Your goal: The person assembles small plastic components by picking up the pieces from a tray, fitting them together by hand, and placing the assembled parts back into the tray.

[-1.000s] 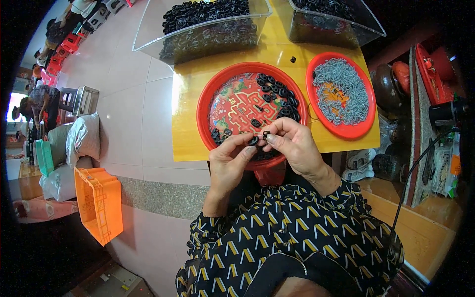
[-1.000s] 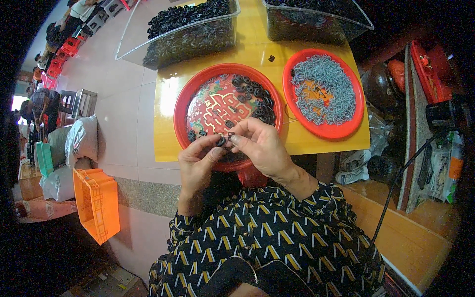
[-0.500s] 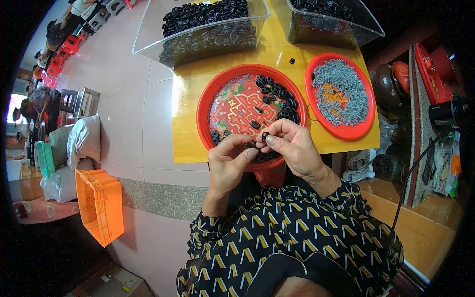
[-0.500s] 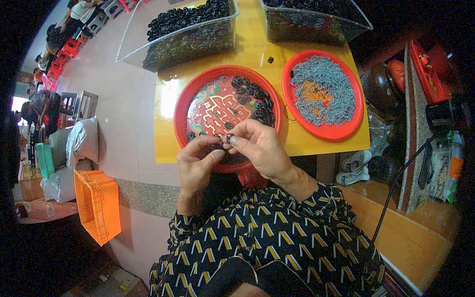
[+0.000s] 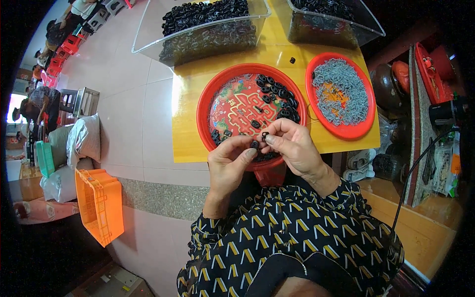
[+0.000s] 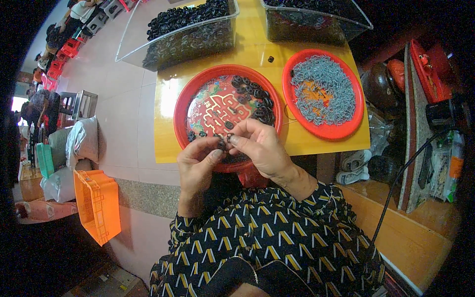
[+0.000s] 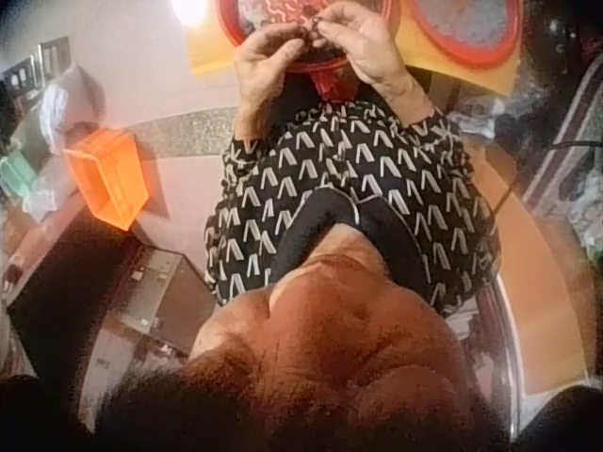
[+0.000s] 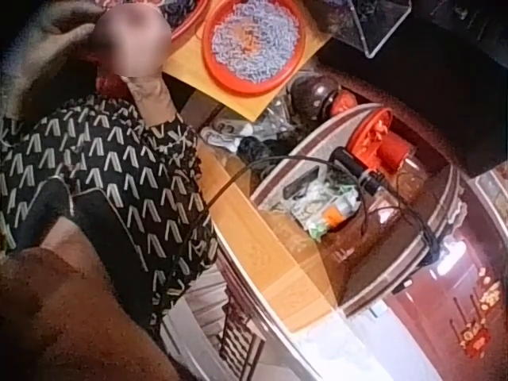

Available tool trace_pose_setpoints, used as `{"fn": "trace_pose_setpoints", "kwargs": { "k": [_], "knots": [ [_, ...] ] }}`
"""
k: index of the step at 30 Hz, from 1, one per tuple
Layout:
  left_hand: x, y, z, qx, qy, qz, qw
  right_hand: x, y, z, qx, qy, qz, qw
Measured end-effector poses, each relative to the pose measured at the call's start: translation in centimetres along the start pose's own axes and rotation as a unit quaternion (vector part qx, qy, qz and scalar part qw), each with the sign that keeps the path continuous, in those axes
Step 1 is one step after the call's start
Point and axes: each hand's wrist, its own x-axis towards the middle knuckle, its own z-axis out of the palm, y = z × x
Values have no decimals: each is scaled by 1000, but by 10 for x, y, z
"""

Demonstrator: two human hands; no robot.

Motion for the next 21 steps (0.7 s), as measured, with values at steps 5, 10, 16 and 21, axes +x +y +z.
{"fn": "trace_pose_setpoints", "kwargs": {
  "k": [5,10,16,21],
  "knots": [
    [2,0,2,-66,30,-35,997,1,2,-6,-20,0,37,999],
    [2,-3,-7,-126,-5,-63,990,2,-3,-7,-39,0,51,998],
    [2,-3,-10,-133,-17,-38,990,-2,-13,1,-89,-6,47,995],
    [2,-7,-10,-132,-10,-1,991,-3,-14,9,-122,18,54,991]
  ]
}}
